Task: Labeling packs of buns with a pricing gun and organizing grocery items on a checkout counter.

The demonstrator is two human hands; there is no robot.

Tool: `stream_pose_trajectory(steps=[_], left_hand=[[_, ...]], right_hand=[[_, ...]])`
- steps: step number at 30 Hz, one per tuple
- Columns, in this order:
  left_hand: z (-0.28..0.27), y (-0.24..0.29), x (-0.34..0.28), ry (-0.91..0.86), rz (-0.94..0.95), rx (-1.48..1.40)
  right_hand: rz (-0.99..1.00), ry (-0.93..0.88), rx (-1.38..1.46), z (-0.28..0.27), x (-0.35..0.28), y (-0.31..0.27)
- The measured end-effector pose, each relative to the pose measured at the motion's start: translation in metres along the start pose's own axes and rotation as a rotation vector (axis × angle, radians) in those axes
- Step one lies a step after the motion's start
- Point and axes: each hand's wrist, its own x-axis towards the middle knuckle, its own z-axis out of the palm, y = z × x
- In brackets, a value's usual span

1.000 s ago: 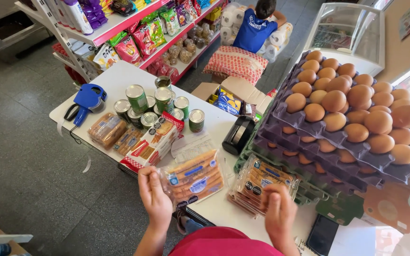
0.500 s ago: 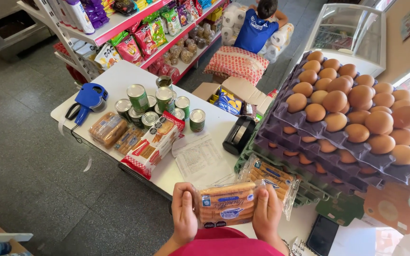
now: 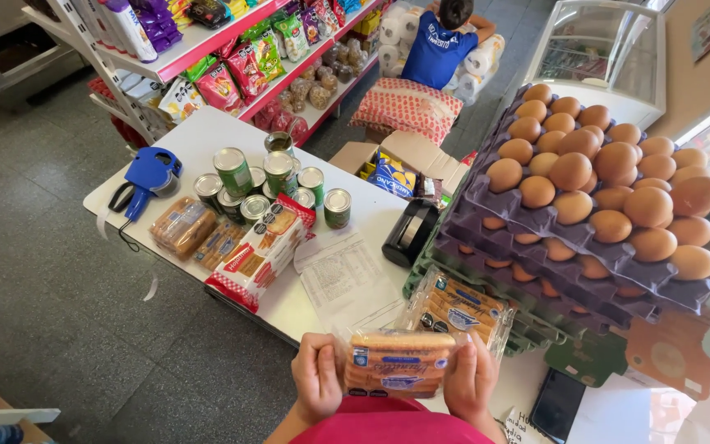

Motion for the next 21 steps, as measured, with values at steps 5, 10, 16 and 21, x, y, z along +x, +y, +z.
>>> stream_pose_trajectory(steps=[5,10,16,21], left_hand=[[0.007,0.004,0.008,-0.193,0.011,-0.182],[0.02,0.02,0.023,-0.418,-0.277,-0.484],[0.039,0.027,0.044,-0.5,-0.497,-0.243],[0.06,0.023,0.068,-0.626,-0.613,-0.144]], right_hand=[[0.522,0.087,0.587,-0.009,-0.012,-0.004],[0.722,0.221,0.616,-0.018,-0.015,-0.007],[0.65,0.114,0.328,-0.037,0.006,-0.029],[0.667,-0.093,-0.025,-0.055,0.024,-0.046]])
